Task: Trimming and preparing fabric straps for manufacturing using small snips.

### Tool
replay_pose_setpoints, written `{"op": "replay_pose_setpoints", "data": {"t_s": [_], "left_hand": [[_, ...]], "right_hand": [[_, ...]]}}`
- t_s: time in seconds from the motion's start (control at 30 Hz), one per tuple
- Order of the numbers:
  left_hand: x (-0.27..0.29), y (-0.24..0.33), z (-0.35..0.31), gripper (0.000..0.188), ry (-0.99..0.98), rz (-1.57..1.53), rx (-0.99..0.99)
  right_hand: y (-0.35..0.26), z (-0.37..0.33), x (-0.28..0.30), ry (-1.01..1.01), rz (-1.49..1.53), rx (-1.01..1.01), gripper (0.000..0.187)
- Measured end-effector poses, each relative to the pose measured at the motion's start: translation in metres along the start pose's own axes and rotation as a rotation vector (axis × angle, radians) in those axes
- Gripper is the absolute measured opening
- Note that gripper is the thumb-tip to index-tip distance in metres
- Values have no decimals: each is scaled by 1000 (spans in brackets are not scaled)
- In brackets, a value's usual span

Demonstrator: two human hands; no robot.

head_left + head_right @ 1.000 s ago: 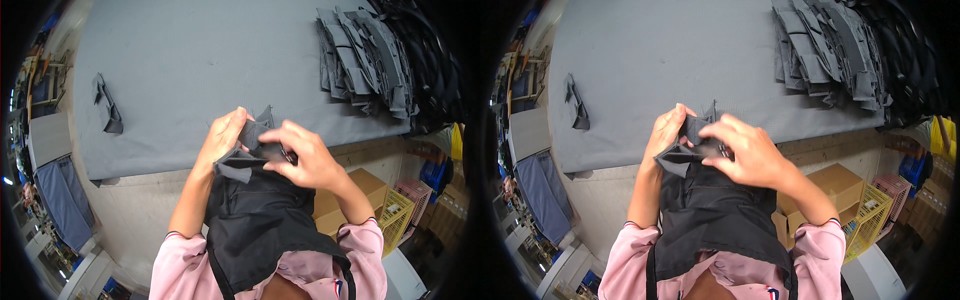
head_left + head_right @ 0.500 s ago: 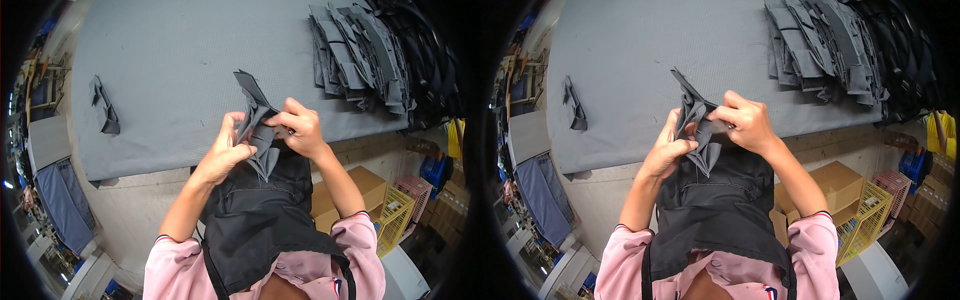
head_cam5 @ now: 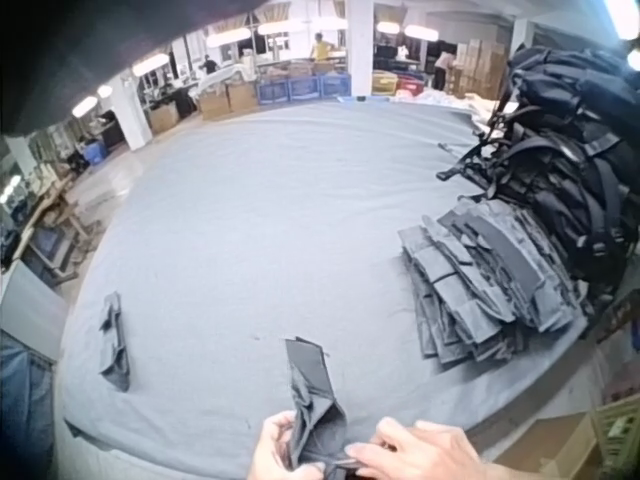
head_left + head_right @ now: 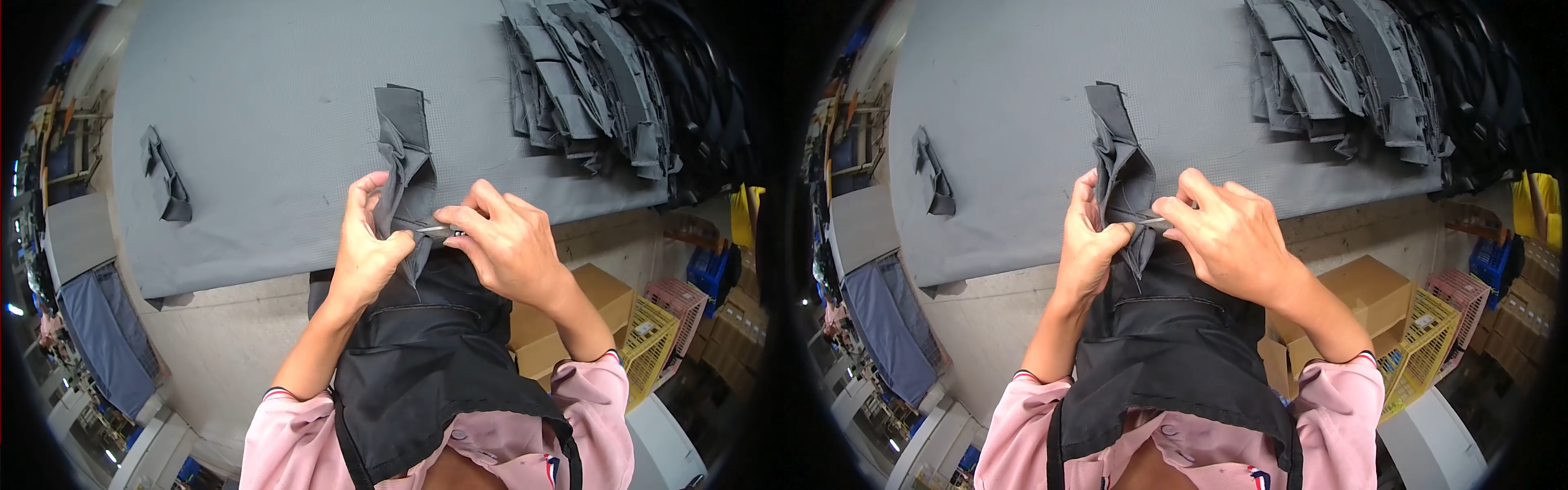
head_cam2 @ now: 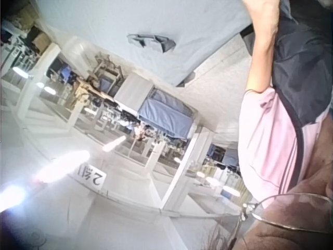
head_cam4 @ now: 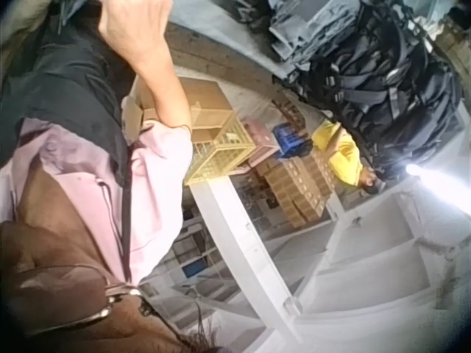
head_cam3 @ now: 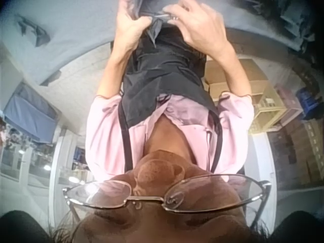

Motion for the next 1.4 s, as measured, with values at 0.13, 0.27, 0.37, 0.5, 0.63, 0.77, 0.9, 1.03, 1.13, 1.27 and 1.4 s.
{"op": "replay_pose_setpoints", "data": {"t_s": [0.13, 0.27, 0.37, 0.5, 0.63, 0.77, 0.9, 1.03, 1.13, 1.27, 1.4], "left_hand": [[5, -4, -2, 66, 19, 89, 48], [5, -8, -2, 67, -37, 105, 95], [2, -8, -2, 67, -87, 40, 161], [2, -8, -1, 67, -75, 52, 143], [3, -13, 0, 69, -81, 50, 149], [10, -13, -3, 68, -8, -10, 102], [8, -15, 7, 42, -101, -347, 83], [-4, -11, 3, 40, -92, -435, 17], [3, -12, 11, 45, -205, -442, -2], [0, -7, 14, 44, -245, -620, -15], [8, -6, 15, 49, -140, -616, -65]], "right_hand": [[2, 8, 2, -57, -16, 102, 24], [3, 13, 0, -116, -42, 204, 25], [3, 13, 0, -134, -66, 248, 28], [-1, 15, 3, -146, -74, 298, 14], [-1, 15, 4, -130, -67, 305, 13], [5, 9, 7, -40, 45, 209, 21], [20, 3, -8, 298, 725, -109, 31], [4, 9, -38, 355, 731, -142, 25], [-1, 1, -48, 288, 690, -117, 17], [-7, -15, -55, 231, 722, -154, 17], [-9, -14, -61, 191, 480, -123, 19]]}}
Point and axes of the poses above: each hand's wrist, its own z-axis towards the middle knuckle, its own x-axis out of the back of the hand, y = z × x, the point moved 6 cm from there along z, towards the middle knuckle, and after that the axes turned 3 degrees about -y, right-handed, at the moved point
